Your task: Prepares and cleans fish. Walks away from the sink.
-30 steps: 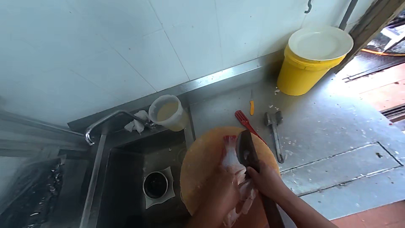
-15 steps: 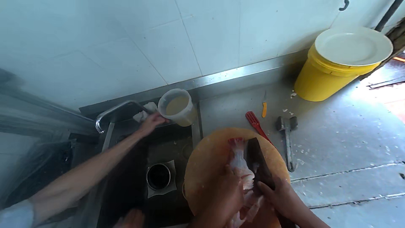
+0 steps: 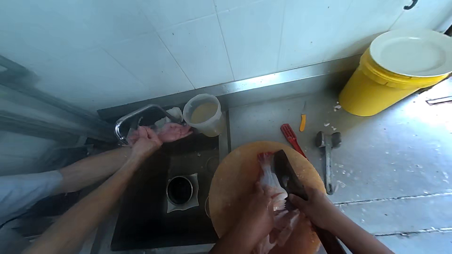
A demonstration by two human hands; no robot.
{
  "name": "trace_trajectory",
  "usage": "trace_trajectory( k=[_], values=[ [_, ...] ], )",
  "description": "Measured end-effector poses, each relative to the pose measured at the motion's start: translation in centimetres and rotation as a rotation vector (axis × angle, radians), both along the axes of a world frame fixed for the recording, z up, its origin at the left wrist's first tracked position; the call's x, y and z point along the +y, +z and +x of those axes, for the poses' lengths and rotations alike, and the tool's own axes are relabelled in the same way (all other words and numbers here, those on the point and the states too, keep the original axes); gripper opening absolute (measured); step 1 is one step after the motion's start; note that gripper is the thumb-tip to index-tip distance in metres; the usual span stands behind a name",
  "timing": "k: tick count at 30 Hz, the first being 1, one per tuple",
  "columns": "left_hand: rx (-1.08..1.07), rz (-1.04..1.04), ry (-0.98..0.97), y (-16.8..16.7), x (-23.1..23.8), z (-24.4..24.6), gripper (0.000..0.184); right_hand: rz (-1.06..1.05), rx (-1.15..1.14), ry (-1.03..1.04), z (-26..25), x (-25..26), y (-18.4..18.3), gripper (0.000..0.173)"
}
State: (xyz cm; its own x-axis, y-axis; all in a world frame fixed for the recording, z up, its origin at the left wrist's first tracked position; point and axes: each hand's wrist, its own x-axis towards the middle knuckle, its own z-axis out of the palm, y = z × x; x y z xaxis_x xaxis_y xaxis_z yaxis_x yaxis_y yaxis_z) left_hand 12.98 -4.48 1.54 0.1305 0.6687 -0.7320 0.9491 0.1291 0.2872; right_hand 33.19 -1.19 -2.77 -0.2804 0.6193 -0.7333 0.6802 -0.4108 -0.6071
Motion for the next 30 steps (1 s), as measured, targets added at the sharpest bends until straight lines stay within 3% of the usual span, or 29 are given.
trace_trajectory(
  k=[7,13,18,24,27,30],
  values=[
    [-0.003,-0.004,0.010,0.3,-0.1,-0.1,0.071,-0.111,0.079,0.050,1.9,0.2,0.3,0.039],
    [0.030,0.023,0.003,-0.1,-0.4,0.2,0.071,-0.062,0.101,0.085,0.4,2.6,-0.8,0.042],
    [0.028,0.029,0.002,-0.1,-0.7,-0.1,0.068,-0.204,0.046,0.187,2.6,2.4,0.8,0.039],
    [0.001,0.031,0.011,0.1,-0.6,-0.1,0.063,-0.162,0.096,0.176,0.9,3.8,0.5,0.040],
    [-0.047,0.035,0.020,0.2,-0.7,-0.6,0.064,-0.254,0.043,0.273,2.2,3.9,1.7,0.036],
    [-0.037,0.051,0.019,0.4,-0.4,-0.7,0.062,-0.216,-0.006,0.331,1.4,5.2,2.1,0.037]
  ],
)
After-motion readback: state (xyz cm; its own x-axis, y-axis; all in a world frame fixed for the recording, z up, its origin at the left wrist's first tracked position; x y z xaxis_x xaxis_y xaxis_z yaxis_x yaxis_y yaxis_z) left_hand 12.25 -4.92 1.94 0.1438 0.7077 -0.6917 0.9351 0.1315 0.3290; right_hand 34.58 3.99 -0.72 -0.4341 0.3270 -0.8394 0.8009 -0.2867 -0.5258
